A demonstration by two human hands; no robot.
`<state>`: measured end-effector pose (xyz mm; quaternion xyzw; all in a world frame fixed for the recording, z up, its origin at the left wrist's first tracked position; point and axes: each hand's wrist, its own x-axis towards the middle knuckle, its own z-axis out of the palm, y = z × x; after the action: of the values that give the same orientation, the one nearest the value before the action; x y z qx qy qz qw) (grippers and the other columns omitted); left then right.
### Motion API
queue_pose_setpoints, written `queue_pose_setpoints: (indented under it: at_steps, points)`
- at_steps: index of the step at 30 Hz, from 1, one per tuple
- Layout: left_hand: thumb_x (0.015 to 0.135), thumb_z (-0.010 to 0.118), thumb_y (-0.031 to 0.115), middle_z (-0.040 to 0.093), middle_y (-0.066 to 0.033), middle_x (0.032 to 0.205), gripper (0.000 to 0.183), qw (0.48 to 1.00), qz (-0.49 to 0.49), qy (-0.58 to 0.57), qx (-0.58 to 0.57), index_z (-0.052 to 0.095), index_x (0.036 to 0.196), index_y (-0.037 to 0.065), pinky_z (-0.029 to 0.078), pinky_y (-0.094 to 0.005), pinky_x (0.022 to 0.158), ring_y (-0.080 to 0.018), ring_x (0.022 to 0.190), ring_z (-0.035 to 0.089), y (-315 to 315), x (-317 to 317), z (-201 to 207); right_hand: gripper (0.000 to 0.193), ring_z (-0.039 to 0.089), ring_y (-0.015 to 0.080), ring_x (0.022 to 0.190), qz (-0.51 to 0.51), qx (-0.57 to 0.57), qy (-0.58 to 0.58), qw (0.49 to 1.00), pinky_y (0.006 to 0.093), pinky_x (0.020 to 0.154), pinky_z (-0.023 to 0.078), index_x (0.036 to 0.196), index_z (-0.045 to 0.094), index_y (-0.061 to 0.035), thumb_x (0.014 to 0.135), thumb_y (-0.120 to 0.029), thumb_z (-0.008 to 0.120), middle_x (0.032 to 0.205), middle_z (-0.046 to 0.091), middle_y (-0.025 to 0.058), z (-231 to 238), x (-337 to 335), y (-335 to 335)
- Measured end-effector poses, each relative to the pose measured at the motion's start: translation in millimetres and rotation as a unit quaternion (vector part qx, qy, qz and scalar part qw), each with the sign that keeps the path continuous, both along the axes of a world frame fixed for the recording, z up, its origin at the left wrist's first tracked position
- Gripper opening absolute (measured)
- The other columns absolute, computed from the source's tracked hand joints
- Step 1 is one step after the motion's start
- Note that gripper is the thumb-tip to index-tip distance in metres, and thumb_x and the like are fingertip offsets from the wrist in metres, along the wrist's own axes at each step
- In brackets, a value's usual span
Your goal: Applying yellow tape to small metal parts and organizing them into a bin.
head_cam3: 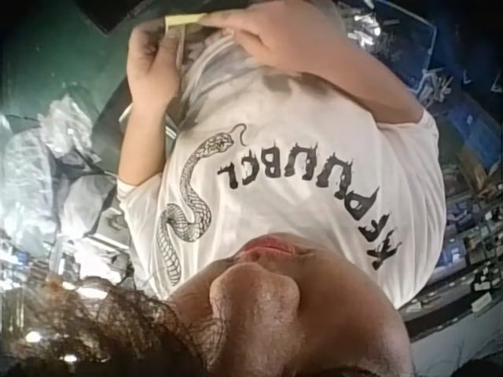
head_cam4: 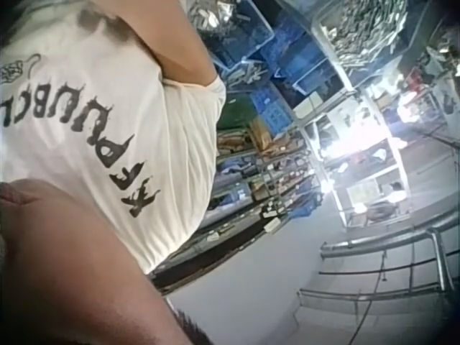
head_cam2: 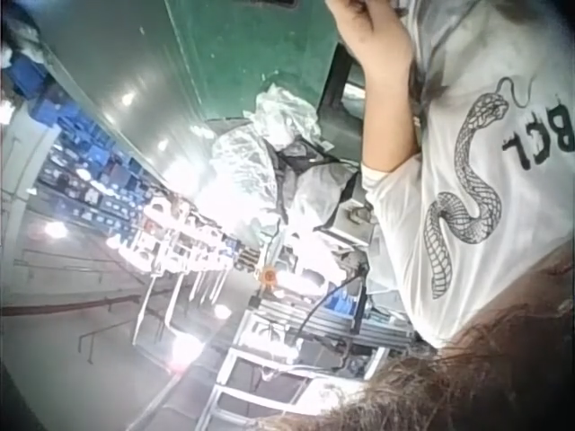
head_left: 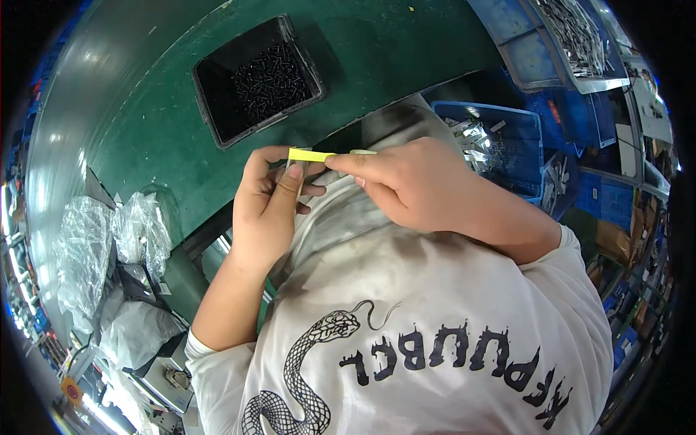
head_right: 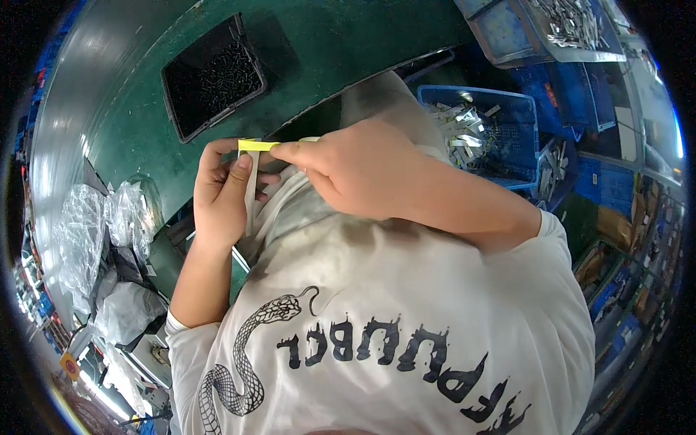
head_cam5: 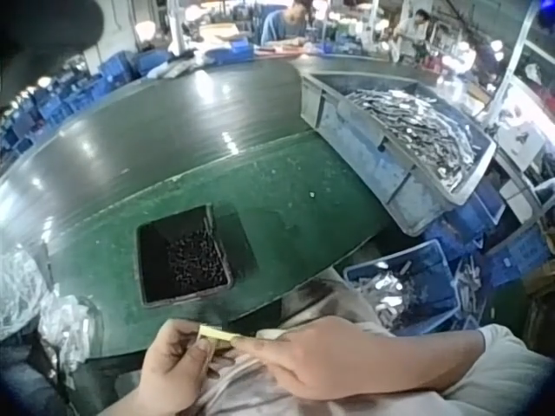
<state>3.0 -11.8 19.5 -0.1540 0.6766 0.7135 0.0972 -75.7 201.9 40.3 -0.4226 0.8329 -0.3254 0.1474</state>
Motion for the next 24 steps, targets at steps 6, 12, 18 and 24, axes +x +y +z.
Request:
queue_pose_setpoints:
  at_steps: [6, 12, 18, 24]
  points:
    - [0.105, 0.047, 0.011, 0.073, -0.0137, 0.105, 0.017, 1.000, -0.014, 0.027, 0.009, 0.046, 0.121, 0.003, 0.048, -0.0214, 0.061, -0.0122, 0.075, 0.068, -1.1, 0.8, -3.0, 0.038, 0.065, 0.0290, 0.061, 0.003, 0.028, -0.042, 0.999, 0.0379, 0.054, 0.049, 0.127, 0.065, -0.0133, 0.090, -0.009, 0.058, 0.075, 0.067, 0.0103, 2.2, -2.1, 1.0]
    - [0.104, 0.047, 0.007, 0.072, -0.0144, 0.105, 0.018, 0.997, -0.028, 0.048, 0.059, 0.045, 0.122, 0.003, 0.046, -0.0195, 0.054, -0.0113, 0.066, 0.064, -3.5, 2.6, -7.9, 0.037, 0.064, 0.0288, 0.061, -0.010, 0.010, -0.106, 0.994, 0.0377, 0.055, 0.048, 0.129, 0.064, -0.0132, 0.092, -0.011, 0.058, 0.074, 0.067, 0.0115, 1.6, -2.7, 0.3]
    - [0.088, 0.068, -0.005, 0.068, -0.0098, 0.094, 0.044, 0.999, 0.029, 0.033, -0.019, 0.042, 0.123, 0.001, 0.048, -0.0212, 0.050, -0.0096, 0.061, 0.062, 6.2, 0.5, 8.3, 0.037, 0.064, 0.0281, 0.060, -0.006, 0.018, -0.115, 0.993, 0.0369, 0.055, 0.048, 0.128, 0.064, -0.0110, 0.092, -0.009, 0.058, 0.074, 0.066, 0.0117, 2.0, -1.6, 1.2]
    - [0.084, 0.073, -0.004, 0.067, -0.0084, 0.091, 0.036, 0.992, 0.033, 0.072, -0.099, 0.052, 0.113, -0.001, 0.050, -0.0202, 0.055, -0.0076, 0.067, 0.063, 3.2, 4.0, -3.4, 0.038, 0.066, 0.0273, 0.063, 0.002, -0.027, -0.083, 0.996, 0.0354, 0.057, 0.050, 0.127, 0.064, -0.0100, 0.090, -0.006, 0.058, 0.075, 0.067, 0.0112, -1.1, -0.3, 2.5]
